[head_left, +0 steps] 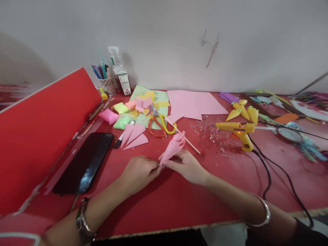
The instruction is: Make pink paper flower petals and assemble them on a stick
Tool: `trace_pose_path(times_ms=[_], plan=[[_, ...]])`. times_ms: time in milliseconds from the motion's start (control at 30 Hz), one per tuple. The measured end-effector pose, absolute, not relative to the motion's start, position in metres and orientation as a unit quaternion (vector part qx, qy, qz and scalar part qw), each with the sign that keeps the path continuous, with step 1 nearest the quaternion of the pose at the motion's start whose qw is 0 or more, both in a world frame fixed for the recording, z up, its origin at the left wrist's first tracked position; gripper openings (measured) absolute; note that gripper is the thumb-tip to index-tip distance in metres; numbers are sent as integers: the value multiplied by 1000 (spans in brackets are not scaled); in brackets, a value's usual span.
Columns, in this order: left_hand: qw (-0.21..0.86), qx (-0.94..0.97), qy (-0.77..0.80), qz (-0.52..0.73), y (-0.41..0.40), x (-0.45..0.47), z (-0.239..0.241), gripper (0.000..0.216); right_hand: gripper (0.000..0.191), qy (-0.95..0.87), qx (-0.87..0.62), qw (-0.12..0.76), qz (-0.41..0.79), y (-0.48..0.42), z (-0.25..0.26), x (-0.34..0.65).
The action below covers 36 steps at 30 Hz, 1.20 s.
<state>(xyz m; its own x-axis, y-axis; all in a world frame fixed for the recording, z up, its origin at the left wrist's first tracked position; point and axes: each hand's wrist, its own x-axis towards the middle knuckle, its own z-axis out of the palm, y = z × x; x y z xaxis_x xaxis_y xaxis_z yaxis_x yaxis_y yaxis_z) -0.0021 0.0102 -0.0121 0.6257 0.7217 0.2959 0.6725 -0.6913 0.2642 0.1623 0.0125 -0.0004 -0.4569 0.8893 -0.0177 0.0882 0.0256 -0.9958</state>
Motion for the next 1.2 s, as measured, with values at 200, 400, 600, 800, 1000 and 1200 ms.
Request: trace_pose_path(times_ms=[200,400,600,800,1000,1200], plan=[[79,920,340,179,10,-1,-13,63,15,-631,-360,355,588,12,1,162],[379,882,235,152,9,-3,0,59,13,-592,-341,298,667,9,5,165],[660,738,107,88,8,-7,9,49,20,-542,-230,219,778,4,6,168],[703,697,100,101,4,-5,5,48,19,-529,-247,209,785,3,6,167],[644,694,258,192,7,-1,0,37,24,-539,-308,275,734,9,5,165],[518,661,412,354,13,1,1,22,21,-600,-401,265,640,8,3,162]])
